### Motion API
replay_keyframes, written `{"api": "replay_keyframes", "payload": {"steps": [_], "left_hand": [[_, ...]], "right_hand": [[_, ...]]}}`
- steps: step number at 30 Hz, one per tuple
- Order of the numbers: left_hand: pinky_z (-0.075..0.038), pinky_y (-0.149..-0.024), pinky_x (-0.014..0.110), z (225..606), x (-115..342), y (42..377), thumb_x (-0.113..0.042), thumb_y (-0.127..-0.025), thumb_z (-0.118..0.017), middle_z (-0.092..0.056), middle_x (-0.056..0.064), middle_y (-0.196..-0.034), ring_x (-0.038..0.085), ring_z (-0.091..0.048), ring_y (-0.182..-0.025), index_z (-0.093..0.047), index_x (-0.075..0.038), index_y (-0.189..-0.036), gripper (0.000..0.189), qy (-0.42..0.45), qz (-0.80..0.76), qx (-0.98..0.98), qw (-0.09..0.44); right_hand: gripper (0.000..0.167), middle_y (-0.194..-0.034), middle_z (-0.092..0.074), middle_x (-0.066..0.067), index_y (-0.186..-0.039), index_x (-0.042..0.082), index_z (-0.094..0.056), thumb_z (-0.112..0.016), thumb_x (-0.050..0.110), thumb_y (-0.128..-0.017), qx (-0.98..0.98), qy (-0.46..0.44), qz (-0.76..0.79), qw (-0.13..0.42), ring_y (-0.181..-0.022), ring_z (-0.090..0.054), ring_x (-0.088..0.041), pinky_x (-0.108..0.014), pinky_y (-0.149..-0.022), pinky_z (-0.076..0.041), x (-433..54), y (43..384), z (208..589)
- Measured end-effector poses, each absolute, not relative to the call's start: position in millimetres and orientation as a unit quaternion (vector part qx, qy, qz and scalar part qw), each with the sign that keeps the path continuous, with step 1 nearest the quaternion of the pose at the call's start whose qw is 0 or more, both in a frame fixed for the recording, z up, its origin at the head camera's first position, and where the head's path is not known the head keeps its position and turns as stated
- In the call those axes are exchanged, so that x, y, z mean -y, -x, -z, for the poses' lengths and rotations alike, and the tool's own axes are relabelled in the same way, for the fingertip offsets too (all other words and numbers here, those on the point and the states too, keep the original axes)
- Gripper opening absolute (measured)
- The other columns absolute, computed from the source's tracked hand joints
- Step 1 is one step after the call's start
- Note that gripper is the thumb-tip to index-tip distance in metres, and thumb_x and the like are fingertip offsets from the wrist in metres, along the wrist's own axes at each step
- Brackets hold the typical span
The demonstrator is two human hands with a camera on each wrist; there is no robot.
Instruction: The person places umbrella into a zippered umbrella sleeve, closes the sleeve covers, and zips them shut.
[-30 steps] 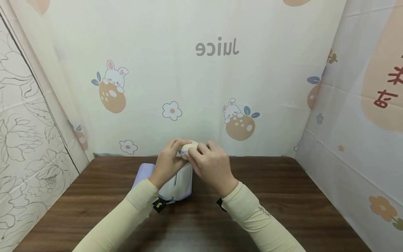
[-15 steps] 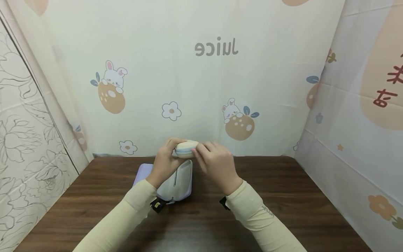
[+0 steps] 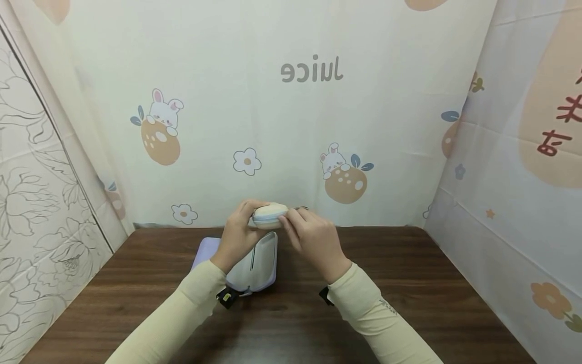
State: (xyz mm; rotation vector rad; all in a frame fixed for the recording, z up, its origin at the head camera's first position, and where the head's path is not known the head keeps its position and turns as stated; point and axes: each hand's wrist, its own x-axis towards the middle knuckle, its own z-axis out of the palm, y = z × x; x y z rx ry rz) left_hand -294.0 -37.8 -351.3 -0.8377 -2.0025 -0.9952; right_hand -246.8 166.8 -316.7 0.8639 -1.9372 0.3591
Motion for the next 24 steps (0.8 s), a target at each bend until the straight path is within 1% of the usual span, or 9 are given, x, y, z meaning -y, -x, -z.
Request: {"api": "replay_keyframes", "payload": {"steps": [6, 15, 19, 24], "left_hand": [[-0.052, -0.092, 0.038, 352, 38, 294, -0.005, -0.081, -0.083, -0.06, -0.001, -0.117, 0.016, -0.059, -0.112, -0.062, -0.021, -0.124, 0.05, 0.323, 0.389, 0.783, 0.363], [-0.052, -0.094, 0.039, 353, 37, 295, -0.005, -0.081, -0.084, -0.06, 0.0, -0.118, 0.017, -0.059, -0.114, -0.062, -0.019, -0.123, 0.05, 0.333, 0.401, 0.773, 0.361], [-0.051, -0.095, 0.039, 353, 37, 295, -0.004, -0.08, -0.084, -0.061, 0.001, -0.118, 0.018, -0.059, -0.114, -0.063, -0.019, -0.122, 0.049, 0.337, 0.408, 0.768, 0.361], [-0.051, -0.095, 0.039, 352, 38, 294, -0.003, -0.08, -0.084, -0.061, 0.001, -0.118, 0.018, -0.059, -0.114, -0.063, -0.018, -0.122, 0.05, 0.338, 0.41, 0.767, 0.358]], "right_hand": [[0.025, -0.074, -0.054, -0.002, -0.092, 0.005, -0.06, -0.055, 0.025, -0.105, 0.791, -0.359, -0.153, 0.47, -0.058, -0.046, -0.014, -0.029, -0.048, -0.043, -168, 249, 321], [0.015, -0.075, -0.051, -0.001, -0.092, 0.004, -0.057, -0.057, 0.014, -0.102, 0.797, -0.361, -0.191, 0.444, -0.062, -0.044, -0.013, -0.029, -0.053, -0.043, -169, 249, 323], [0.016, -0.075, -0.049, -0.001, -0.091, 0.003, -0.056, -0.056, 0.014, -0.103, 0.792, -0.363, -0.203, 0.447, -0.062, -0.044, -0.014, -0.029, -0.054, -0.043, -169, 251, 325], [0.022, -0.075, -0.048, -0.001, -0.09, 0.003, -0.056, -0.051, 0.017, -0.106, 0.787, -0.366, -0.213, 0.45, -0.062, -0.043, -0.013, -0.028, -0.053, -0.043, -169, 252, 329]]}}
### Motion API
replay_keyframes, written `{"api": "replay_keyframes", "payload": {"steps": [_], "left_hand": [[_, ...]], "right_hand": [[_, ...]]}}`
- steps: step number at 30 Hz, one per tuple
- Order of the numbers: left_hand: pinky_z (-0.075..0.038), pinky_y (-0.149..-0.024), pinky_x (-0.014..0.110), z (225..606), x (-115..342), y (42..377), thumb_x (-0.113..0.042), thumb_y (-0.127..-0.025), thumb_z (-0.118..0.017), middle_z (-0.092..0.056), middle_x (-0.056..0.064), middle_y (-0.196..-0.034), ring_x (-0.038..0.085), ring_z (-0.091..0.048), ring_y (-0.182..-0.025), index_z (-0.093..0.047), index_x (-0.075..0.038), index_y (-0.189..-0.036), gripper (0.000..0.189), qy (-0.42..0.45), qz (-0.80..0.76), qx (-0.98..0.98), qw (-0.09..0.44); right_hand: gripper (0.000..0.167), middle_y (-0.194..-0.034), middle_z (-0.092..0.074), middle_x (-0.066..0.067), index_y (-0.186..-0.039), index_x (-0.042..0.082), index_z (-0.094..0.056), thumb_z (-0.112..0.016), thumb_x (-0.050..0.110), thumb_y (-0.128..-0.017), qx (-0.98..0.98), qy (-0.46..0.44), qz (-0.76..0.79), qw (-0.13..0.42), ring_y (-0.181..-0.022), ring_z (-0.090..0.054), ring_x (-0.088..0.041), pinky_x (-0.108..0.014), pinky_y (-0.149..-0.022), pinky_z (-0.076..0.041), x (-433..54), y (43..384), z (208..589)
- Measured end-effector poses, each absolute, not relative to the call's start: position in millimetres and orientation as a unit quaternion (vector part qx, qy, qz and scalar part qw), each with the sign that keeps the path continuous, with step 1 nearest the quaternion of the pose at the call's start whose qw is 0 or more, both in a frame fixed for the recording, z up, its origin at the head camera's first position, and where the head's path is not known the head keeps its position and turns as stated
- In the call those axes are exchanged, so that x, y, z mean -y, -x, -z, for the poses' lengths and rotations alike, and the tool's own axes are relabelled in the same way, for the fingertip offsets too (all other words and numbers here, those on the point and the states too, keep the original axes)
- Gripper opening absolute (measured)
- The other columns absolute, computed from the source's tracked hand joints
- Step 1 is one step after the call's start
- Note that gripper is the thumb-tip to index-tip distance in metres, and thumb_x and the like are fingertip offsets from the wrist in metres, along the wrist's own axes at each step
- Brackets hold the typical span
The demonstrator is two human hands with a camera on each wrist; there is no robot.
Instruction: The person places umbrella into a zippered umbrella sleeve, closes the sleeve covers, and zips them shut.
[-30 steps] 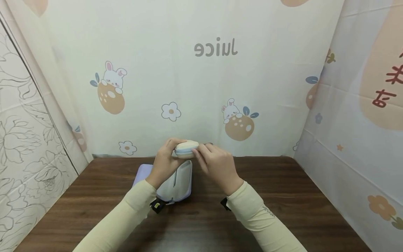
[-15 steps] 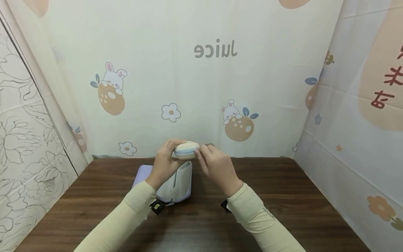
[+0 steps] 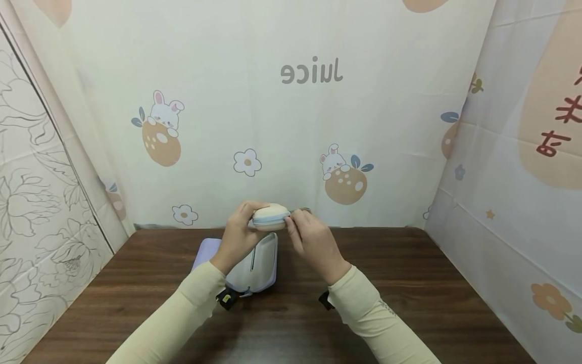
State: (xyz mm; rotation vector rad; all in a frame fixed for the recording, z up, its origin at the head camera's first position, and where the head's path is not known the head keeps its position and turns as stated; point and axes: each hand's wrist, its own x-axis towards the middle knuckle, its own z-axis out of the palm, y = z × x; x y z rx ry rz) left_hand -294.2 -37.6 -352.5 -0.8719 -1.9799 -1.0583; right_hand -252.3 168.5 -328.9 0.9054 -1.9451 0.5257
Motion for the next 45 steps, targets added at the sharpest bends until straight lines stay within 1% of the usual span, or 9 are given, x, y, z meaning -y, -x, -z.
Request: {"api": "replay_keyframes", "payload": {"steps": [5, 13, 24, 28, 32, 38, 45], "left_hand": [[-0.051, -0.096, 0.039, 353, 38, 294, -0.003, -0.08, -0.084, -0.061, 0.002, -0.118, 0.018, -0.059, -0.115, -0.063, -0.018, -0.122, 0.05, 0.341, 0.409, 0.767, 0.358], [-0.05, -0.097, 0.039, 353, 36, 294, -0.004, -0.08, -0.084, -0.061, 0.002, -0.119, 0.019, -0.059, -0.115, -0.063, -0.017, -0.121, 0.048, 0.347, 0.418, 0.759, 0.358], [-0.05, -0.098, 0.039, 353, 36, 293, -0.003, -0.08, -0.084, -0.061, 0.002, -0.119, 0.019, -0.058, -0.115, -0.062, -0.017, -0.122, 0.049, 0.344, 0.425, 0.76, 0.351], [-0.05, -0.097, 0.04, 352, 35, 292, -0.001, -0.08, -0.084, -0.06, 0.002, -0.119, 0.02, -0.058, -0.115, -0.062, -0.017, -0.122, 0.05, 0.342, 0.427, 0.761, 0.35], [-0.051, -0.096, 0.04, 352, 34, 291, 0.0, -0.08, -0.083, -0.06, 0.003, -0.119, 0.02, -0.059, -0.115, -0.062, -0.017, -0.122, 0.05, 0.343, 0.429, 0.761, 0.346], [-0.051, -0.096, 0.041, 353, 34, 292, 0.001, -0.08, -0.083, -0.06, 0.003, -0.118, 0.02, -0.059, -0.115, -0.062, -0.018, -0.122, 0.051, 0.345, 0.429, 0.758, 0.349], [-0.051, -0.097, 0.041, 353, 34, 292, 0.001, -0.08, -0.082, -0.06, 0.003, -0.121, 0.02, -0.059, -0.115, -0.061, -0.018, -0.122, 0.05, 0.348, 0.432, 0.755, 0.349]], "right_hand": [[0.023, -0.076, -0.047, -0.001, -0.091, 0.003, -0.055, -0.049, 0.018, -0.107, 0.787, -0.366, -0.217, 0.447, -0.063, -0.044, -0.013, -0.028, -0.053, -0.043, -168, 252, 329], [0.027, -0.075, -0.044, 0.001, -0.09, 0.004, -0.054, -0.045, 0.022, -0.108, 0.78, -0.364, -0.235, 0.451, -0.063, -0.042, -0.011, -0.026, -0.052, -0.04, -168, 254, 332], [0.012, -0.073, -0.045, 0.001, -0.088, 0.004, -0.053, -0.055, 0.006, -0.1, 0.783, -0.344, -0.27, 0.441, -0.062, -0.042, -0.011, -0.027, -0.051, -0.039, -168, 254, 334], [0.01, -0.072, -0.047, 0.001, -0.088, 0.003, -0.053, -0.057, 0.001, -0.097, 0.782, -0.337, -0.277, 0.446, -0.062, -0.044, -0.01, -0.027, -0.051, -0.042, -168, 256, 336], [0.01, -0.073, -0.049, 0.0, -0.088, 0.003, -0.053, -0.057, -0.002, -0.096, 0.78, -0.331, -0.283, 0.449, -0.062, -0.045, -0.009, -0.026, -0.051, -0.044, -168, 259, 338], [0.013, -0.073, -0.049, 0.001, -0.086, 0.004, -0.053, -0.054, -0.002, -0.097, 0.776, -0.328, -0.305, 0.445, -0.061, -0.043, -0.008, -0.025, -0.05, -0.04, -168, 261, 339], [0.016, -0.075, -0.055, 0.001, -0.085, 0.006, -0.052, -0.05, 0.001, -0.099, 0.774, -0.318, -0.35, 0.421, -0.058, -0.046, -0.007, -0.023, -0.048, -0.04, -166, 261, 338]]}}
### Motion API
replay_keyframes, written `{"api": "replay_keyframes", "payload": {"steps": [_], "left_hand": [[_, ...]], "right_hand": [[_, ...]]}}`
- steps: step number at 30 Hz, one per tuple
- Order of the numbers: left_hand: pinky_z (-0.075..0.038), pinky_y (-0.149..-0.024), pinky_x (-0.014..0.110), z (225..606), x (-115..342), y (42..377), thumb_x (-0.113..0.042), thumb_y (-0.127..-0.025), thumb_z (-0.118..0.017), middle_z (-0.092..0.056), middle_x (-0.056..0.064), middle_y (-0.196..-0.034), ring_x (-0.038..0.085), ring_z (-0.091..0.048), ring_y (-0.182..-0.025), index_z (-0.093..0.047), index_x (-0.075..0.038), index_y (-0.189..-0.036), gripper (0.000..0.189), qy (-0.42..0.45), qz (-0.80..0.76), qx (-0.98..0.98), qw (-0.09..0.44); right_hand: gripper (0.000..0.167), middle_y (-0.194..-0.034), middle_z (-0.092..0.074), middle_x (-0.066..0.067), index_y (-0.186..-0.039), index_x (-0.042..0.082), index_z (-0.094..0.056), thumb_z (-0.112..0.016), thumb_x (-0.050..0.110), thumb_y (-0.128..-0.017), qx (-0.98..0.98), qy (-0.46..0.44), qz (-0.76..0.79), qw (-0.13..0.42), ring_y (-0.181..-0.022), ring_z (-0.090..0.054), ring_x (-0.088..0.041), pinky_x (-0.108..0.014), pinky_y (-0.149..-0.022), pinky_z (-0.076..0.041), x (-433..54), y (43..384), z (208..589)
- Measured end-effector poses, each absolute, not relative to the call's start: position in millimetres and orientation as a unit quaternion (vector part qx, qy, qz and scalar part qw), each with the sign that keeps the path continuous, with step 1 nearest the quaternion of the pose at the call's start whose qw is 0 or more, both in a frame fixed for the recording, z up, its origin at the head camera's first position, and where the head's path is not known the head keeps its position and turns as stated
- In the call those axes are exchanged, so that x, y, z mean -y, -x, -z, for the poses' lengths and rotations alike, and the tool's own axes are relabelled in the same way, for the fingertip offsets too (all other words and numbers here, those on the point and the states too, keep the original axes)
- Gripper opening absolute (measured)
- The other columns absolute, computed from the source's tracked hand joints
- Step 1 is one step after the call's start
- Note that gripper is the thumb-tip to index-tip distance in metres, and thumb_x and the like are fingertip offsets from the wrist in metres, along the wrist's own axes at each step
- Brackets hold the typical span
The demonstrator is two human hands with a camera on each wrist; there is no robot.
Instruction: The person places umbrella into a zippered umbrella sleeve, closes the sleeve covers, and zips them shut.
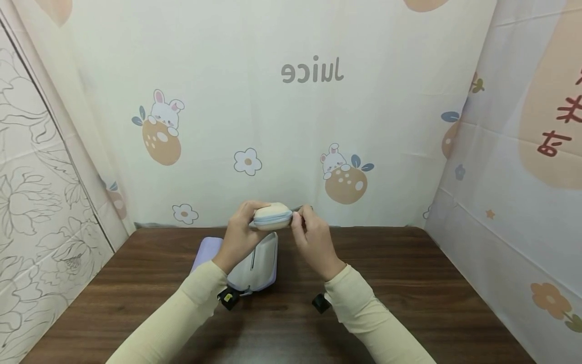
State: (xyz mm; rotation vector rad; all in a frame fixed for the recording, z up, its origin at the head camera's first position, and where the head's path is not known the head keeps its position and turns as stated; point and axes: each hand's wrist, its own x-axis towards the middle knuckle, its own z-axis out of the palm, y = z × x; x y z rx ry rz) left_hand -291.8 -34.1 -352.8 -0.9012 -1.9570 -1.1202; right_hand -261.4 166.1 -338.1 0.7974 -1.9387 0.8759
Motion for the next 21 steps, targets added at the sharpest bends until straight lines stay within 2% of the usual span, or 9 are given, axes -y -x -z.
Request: {"api": "replay_keyframes", "payload": {"steps": [14, 21], "left_hand": [[-0.051, -0.096, 0.04, 352.8, 34.8, 290.9, 0.004, -0.079, -0.083, -0.06, 0.006, -0.119, 0.021, -0.059, -0.116, -0.062, -0.017, -0.121, 0.052, 0.34, 0.432, 0.76, 0.348], [-0.051, -0.096, 0.04, 354.9, 35.6, 291.3, 0.004, -0.077, -0.084, -0.06, 0.005, -0.118, 0.02, -0.059, -0.115, -0.062, -0.016, -0.12, 0.053, 0.343, 0.428, 0.758, 0.353]], "right_hand": [[0.021, -0.073, -0.054, 0.002, -0.084, 0.01, -0.052, -0.049, 0.006, -0.104, 0.791, -0.286, -0.391, 0.374, -0.056, -0.044, -0.009, -0.025, -0.047, -0.038, -165.1, 264.8, 340.5], [0.021, -0.073, -0.053, 0.004, -0.084, 0.01, -0.052, -0.05, 0.007, -0.104, 0.792, -0.284, -0.394, 0.369, -0.057, -0.044, -0.009, -0.025, -0.047, -0.038, -166.1, 266.7, 343.9]]}}
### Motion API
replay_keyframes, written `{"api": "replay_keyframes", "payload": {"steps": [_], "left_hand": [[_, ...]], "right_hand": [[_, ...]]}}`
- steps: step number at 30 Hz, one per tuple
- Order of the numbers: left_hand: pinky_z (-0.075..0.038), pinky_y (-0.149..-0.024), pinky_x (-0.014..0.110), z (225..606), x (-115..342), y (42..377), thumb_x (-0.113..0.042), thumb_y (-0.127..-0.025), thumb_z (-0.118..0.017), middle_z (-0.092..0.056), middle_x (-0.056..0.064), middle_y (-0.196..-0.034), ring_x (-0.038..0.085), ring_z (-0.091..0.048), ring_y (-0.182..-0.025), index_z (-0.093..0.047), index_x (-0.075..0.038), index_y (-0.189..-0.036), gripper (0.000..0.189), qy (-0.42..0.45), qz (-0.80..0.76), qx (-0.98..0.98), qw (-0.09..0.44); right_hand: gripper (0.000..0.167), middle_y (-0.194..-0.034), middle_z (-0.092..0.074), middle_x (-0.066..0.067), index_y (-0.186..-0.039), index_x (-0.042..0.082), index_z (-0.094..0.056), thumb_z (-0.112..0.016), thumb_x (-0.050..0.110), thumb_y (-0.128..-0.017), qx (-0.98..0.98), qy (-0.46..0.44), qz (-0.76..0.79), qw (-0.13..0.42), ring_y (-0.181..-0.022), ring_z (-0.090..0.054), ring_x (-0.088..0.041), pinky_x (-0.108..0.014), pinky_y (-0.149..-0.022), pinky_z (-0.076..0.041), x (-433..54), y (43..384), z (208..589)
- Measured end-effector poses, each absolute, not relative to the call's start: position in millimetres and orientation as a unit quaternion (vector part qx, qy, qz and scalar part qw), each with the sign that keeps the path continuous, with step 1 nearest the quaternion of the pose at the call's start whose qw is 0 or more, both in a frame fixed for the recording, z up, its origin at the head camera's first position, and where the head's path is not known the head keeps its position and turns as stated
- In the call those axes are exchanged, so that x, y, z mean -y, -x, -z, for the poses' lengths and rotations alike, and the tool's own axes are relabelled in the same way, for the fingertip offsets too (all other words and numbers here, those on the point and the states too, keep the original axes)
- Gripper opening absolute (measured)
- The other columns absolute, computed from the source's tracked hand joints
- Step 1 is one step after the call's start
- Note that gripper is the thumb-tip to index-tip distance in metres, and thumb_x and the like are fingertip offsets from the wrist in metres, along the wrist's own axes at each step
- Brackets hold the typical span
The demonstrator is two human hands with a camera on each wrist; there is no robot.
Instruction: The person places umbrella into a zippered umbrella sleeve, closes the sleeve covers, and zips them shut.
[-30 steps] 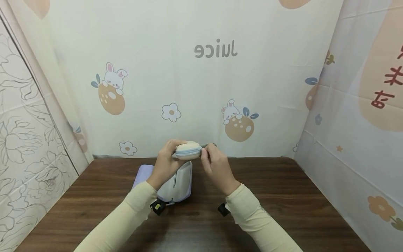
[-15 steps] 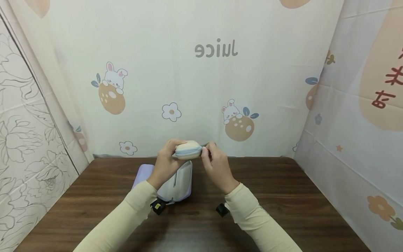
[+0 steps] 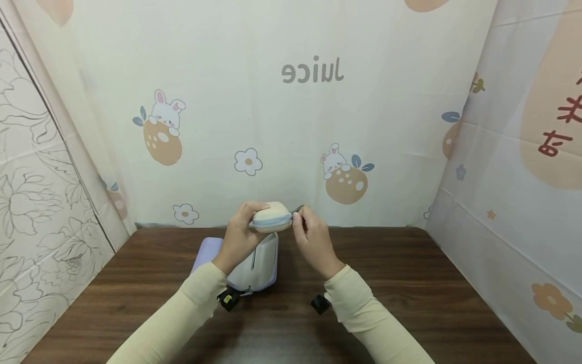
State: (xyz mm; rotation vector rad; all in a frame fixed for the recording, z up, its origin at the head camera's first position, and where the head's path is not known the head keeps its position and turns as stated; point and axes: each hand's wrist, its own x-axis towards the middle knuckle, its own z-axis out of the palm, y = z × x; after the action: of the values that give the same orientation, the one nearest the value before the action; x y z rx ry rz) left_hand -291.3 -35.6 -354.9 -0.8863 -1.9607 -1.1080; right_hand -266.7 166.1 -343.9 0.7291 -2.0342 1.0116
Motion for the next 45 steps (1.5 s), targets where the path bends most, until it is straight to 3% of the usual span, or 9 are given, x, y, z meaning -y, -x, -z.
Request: {"api": "replay_keyframes", "payload": {"steps": [7, 14, 18, 27, 32, 35, 38, 41, 45], "left_hand": [[-0.051, -0.097, 0.038, 354, 38, 292, 0.007, -0.076, -0.083, -0.06, 0.006, -0.118, 0.021, -0.059, -0.115, -0.061, -0.016, -0.118, 0.053, 0.342, 0.423, 0.764, 0.346], [-0.052, -0.095, 0.041, 356, 39, 291, 0.012, -0.072, -0.082, -0.059, 0.007, -0.117, 0.024, -0.06, -0.113, -0.062, -0.017, -0.115, 0.055, 0.339, 0.426, 0.762, 0.352], [-0.053, -0.094, 0.041, 358, 40, 291, 0.013, -0.072, -0.081, -0.059, 0.006, -0.117, 0.024, -0.06, -0.117, -0.061, -0.018, -0.114, 0.056, 0.341, 0.412, 0.763, 0.363], [-0.051, -0.098, 0.037, 365, 41, 290, 0.013, -0.071, -0.081, -0.06, 0.005, -0.12, 0.023, -0.057, -0.122, -0.062, -0.015, -0.114, 0.055, 0.355, 0.386, 0.765, 0.373], [-0.051, -0.098, 0.037, 371, 40, 288, 0.014, -0.07, -0.081, -0.059, 0.003, -0.123, 0.023, -0.056, -0.126, -0.062, -0.017, -0.115, 0.057, 0.365, 0.375, 0.76, 0.385], [-0.049, -0.1, 0.034, 372, 40, 287, 0.014, -0.071, -0.081, -0.058, 0.004, -0.124, 0.025, -0.056, -0.127, -0.062, -0.017, -0.115, 0.057, 0.381, 0.372, 0.751, 0.39], [-0.046, -0.103, 0.033, 373, 38, 285, 0.015, -0.071, -0.081, -0.058, 0.006, -0.124, 0.027, -0.055, -0.128, -0.062, -0.016, -0.115, 0.058, 0.397, 0.374, 0.743, 0.389], [-0.047, -0.103, 0.034, 375, 36, 283, 0.015, -0.071, -0.081, -0.058, 0.006, -0.125, 0.027, -0.054, -0.128, -0.063, -0.017, -0.115, 0.058, 0.407, 0.371, 0.74, 0.386], [-0.048, -0.101, 0.036, 377, 33, 283, 0.013, -0.071, -0.082, -0.059, 0.005, -0.124, 0.025, -0.054, -0.126, -0.062, -0.018, -0.114, 0.057, 0.418, 0.355, 0.74, 0.39]], "right_hand": [[0.019, -0.075, -0.053, 0.002, -0.085, 0.009, -0.055, -0.052, 0.011, -0.104, 0.802, -0.276, -0.413, 0.332, -0.06, -0.047, -0.014, -0.027, -0.051, -0.04, -173, 267, 346], [0.025, -0.081, -0.061, -0.015, -0.092, -0.001, -0.054, -0.039, 0.011, -0.109, 0.81, -0.214, -0.471, 0.277, -0.072, -0.06, -0.027, -0.031, -0.064, -0.054, -183, 269, 345], [0.03, -0.083, -0.06, -0.019, -0.094, -0.005, -0.052, -0.034, 0.012, -0.109, 0.803, -0.191, -0.504, 0.254, -0.074, -0.061, -0.034, -0.029, -0.064, -0.056, -189, 271, 341], [0.04, -0.074, -0.057, -0.013, -0.084, 0.002, -0.054, -0.037, 0.027, -0.11, 0.794, -0.169, -0.536, 0.231, -0.067, -0.059, -0.026, -0.034, -0.062, -0.055, -197, 279, 340], [0.044, -0.073, -0.056, -0.012, -0.083, 0.003, -0.054, -0.038, 0.035, -0.109, 0.806, -0.143, -0.542, 0.191, -0.066, -0.056, -0.026, -0.033, -0.063, -0.052, -201, 285, 342], [0.044, -0.079, -0.059, -0.012, -0.093, 0.001, -0.057, -0.039, 0.038, -0.108, 0.816, -0.134, -0.545, 0.137, -0.071, -0.056, -0.026, -0.035, -0.065, -0.051, -202, 288, 343], [0.047, -0.091, -0.065, -0.012, -0.113, 0.0, -0.059, -0.039, 0.042, -0.108, 0.835, -0.135, -0.527, 0.085, -0.082, -0.06, -0.022, -0.034, -0.073, -0.051, -202, 288, 345], [0.053, -0.108, -0.066, -0.016, -0.134, 0.0, -0.052, -0.039, 0.045, -0.108, 0.837, -0.157, -0.524, 0.031, -0.094, -0.064, -0.024, -0.039, -0.079, -0.054, -199, 285, 346], [0.062, -0.129, -0.056, -0.02, -0.149, 0.004, -0.039, -0.034, 0.05, -0.108, 0.824, -0.189, -0.533, -0.029, -0.107, -0.06, -0.031, -0.044, -0.085, -0.053, -194, 279, 345]]}}
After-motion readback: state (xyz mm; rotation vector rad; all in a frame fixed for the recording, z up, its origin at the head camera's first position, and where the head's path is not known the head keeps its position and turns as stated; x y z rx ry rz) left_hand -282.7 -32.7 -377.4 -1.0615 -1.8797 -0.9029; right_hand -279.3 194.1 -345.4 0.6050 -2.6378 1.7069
